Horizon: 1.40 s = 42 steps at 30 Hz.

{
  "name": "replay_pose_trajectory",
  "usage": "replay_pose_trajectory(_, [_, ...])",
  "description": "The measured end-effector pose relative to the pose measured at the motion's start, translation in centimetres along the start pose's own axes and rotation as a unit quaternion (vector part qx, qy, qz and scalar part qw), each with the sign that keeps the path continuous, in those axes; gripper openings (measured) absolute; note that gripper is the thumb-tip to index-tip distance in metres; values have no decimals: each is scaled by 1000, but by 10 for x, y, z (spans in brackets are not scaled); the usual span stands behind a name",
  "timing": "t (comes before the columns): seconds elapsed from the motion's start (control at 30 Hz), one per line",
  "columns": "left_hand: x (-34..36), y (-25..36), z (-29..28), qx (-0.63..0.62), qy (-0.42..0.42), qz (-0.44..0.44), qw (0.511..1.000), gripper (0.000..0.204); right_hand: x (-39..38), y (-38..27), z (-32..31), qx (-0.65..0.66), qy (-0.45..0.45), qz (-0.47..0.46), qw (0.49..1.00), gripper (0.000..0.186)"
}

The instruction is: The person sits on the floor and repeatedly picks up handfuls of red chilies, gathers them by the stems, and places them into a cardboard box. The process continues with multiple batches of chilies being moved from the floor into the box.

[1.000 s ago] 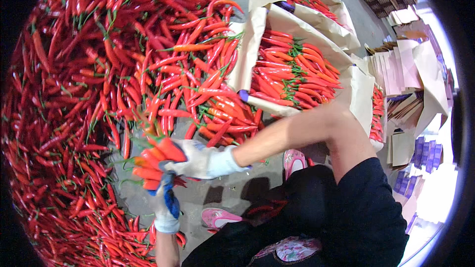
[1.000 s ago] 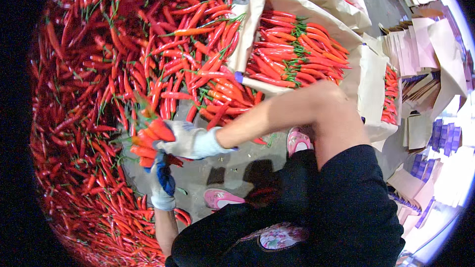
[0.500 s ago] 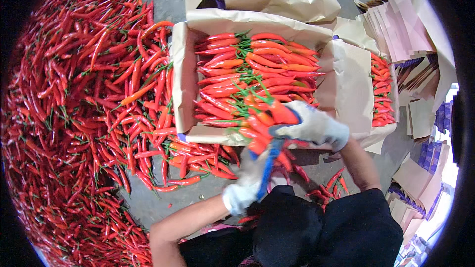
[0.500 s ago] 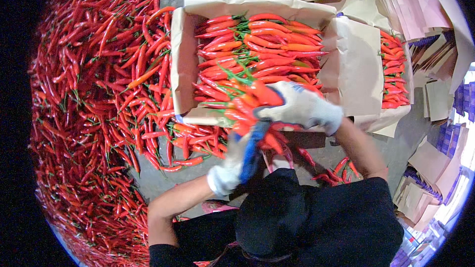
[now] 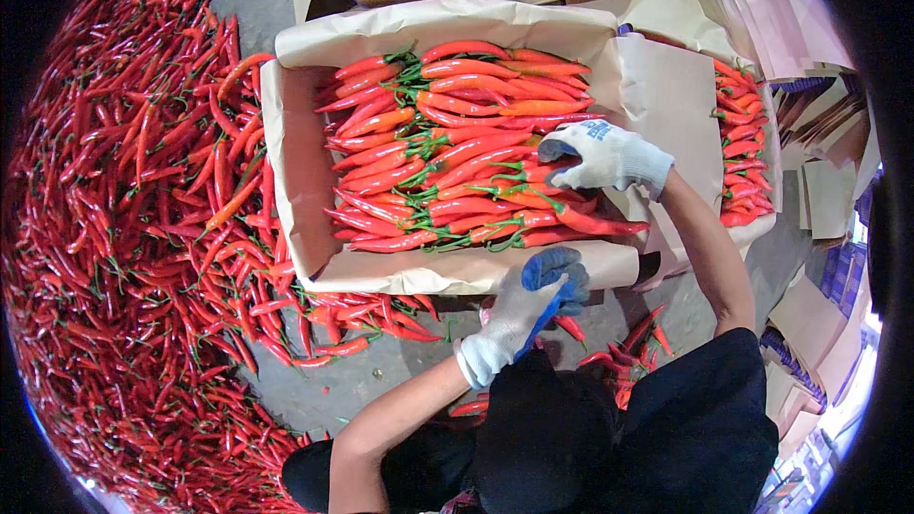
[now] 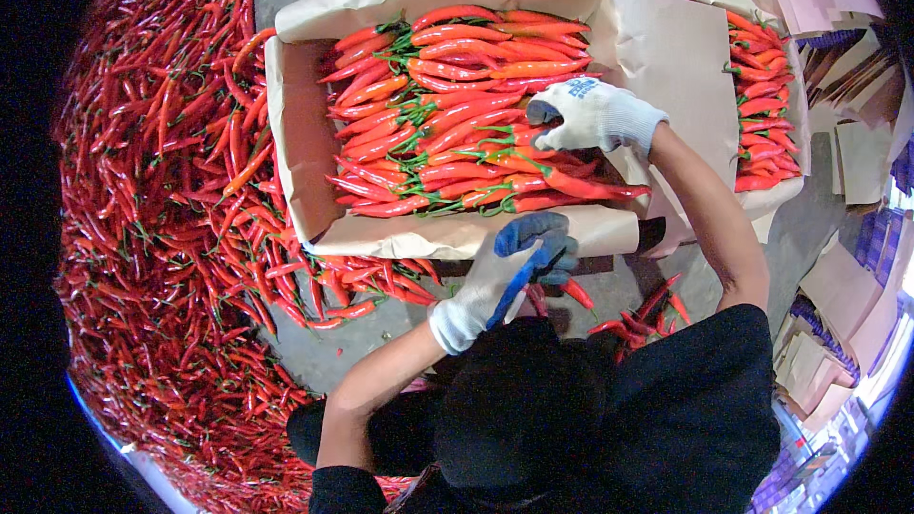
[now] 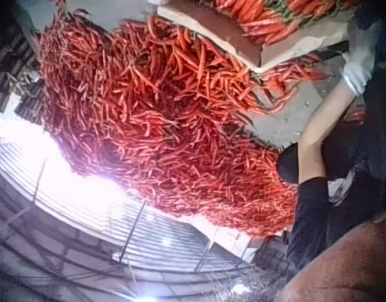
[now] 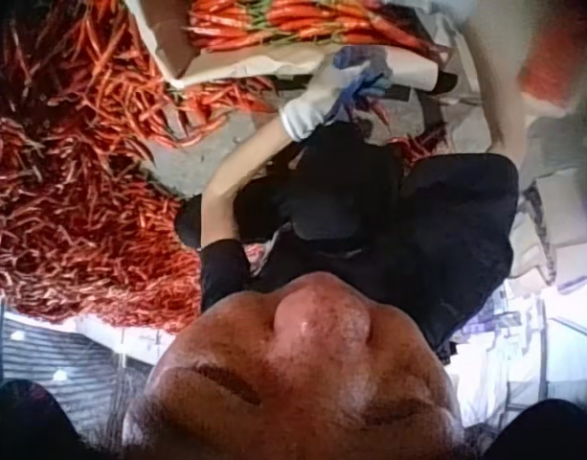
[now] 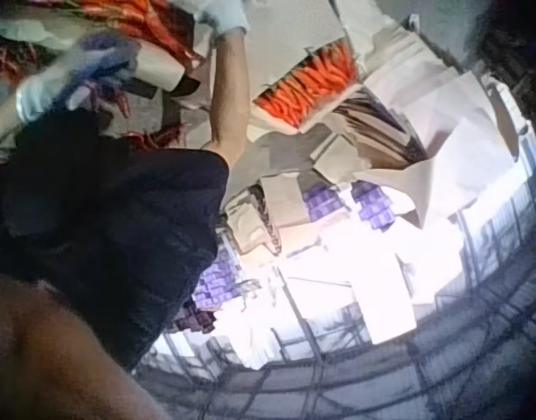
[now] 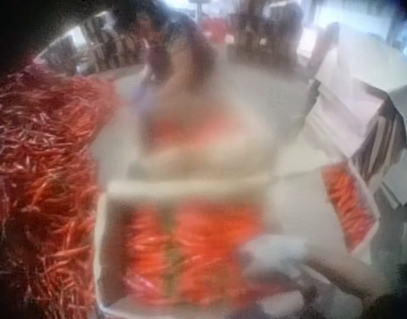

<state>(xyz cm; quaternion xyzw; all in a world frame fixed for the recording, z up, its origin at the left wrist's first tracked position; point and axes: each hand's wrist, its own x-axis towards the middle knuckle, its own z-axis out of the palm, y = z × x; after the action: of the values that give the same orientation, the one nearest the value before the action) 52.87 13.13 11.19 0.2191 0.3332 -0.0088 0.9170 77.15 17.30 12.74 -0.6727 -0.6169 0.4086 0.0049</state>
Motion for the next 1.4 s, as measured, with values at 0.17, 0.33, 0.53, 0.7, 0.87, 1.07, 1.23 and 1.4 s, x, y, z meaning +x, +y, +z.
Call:
replay_pose_trajectory(0.17, [-10, 42, -2, 595, 153, 268, 742, 36, -35, -5, 4, 25, 146, -55, 987, 36])
replay_pose_trajectory(0.33, [-2, 51, -14, 699, 137, 253, 654, 32, -82, -26, 47, -180, 46, 34, 982, 40])
replay_pose_trajectory(0.53, [10, 35, -23, 786, 100, 207, 574, 39, -75, -17, 74, -194, 71, 23, 978, 30])
replay_pose_trajectory(0.7, [13, 36, -16, 794, 78, 198, 570, 39, -72, -8, 67, -186, 22, -23, 982, 30])
replay_pose_trajectory(0.87, [-1, 47, -22, 774, 78, 237, 582, 38, -73, 2, 66, -192, 0, 15, 981, 37])
replay_pose_trajectory(1.07, [-44, 70, -32, 773, 65, 283, 565, 22, -64, -39, 50, -157, 52, -65, 984, 32])
replay_pose_trajectory(1.23, [-81, 91, -65, 760, 96, 360, 532, 22, -60, -30, 81, -251, 88, 21, 964, 44])
replay_pose_trajectory(1.4, [-131, 106, -105, 670, 147, 409, 602, 24, -46, 0, 76, -331, 70, -90, 937, 32])
